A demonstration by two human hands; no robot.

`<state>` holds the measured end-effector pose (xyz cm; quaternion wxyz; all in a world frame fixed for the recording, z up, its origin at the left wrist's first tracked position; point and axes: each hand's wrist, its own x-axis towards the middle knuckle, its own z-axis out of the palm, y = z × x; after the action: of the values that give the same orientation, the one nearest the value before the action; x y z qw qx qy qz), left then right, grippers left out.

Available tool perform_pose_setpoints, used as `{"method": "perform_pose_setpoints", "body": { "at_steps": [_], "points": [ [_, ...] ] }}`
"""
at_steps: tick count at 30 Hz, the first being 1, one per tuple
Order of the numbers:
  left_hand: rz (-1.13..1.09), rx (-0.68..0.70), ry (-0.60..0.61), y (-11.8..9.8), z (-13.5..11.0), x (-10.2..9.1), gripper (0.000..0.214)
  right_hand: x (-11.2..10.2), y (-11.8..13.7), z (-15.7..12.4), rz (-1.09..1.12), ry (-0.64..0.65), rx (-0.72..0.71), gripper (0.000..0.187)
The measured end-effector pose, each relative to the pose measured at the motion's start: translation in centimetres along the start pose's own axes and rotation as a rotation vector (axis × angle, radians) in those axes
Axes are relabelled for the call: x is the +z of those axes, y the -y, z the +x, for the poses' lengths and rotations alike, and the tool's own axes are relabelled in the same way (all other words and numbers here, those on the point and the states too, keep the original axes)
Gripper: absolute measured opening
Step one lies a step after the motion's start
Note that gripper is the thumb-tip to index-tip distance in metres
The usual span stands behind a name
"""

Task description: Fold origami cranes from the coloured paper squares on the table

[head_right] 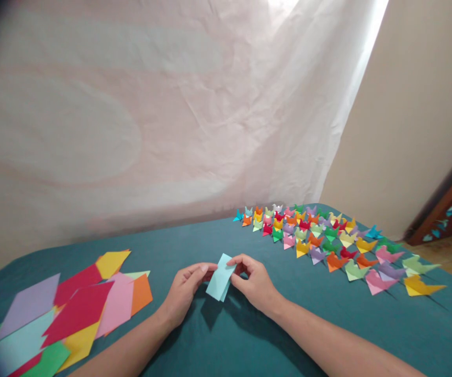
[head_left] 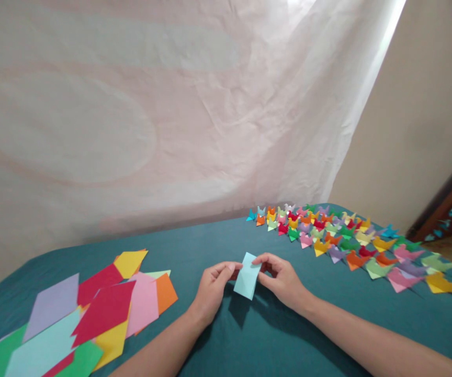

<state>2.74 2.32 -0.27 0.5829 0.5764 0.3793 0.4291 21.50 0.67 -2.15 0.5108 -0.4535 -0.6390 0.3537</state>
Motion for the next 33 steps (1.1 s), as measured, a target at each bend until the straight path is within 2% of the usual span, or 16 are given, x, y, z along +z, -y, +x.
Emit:
{"method": "perform_pose_setpoints", "body": {
  "at_steps": [6,15,24,28,33],
  "points": [
    [0.017,0.018,-0.01,-0.4,-0.2,0.3,0.035,0.0,0.2,0.0,0.0,-0.014,-0.002,0.014],
    [0.018,0.001,-0.01,0.2,-0.1,0.5,0.038,-0.1,0.1,0.0,-0.026,0.009,0.003,0.013],
    [0.0,0.011,0.044,0.7,0.1,0.3,0.038,-0.2,0.3,0.2,-0.052,0.023,-0.073,0.01],
    [0.021,0.052,0.08,1.2,0.2,0.2,0.034,-0.1,0.3,0.2,-0.059,0.025,-0.075,0.011],
    [0.11,0.087,0.047,1.9,0.4,0.1,0.027,-0.2,0.4,0.1,-0.078,0.035,-0.074,0.011]
  ]
}}
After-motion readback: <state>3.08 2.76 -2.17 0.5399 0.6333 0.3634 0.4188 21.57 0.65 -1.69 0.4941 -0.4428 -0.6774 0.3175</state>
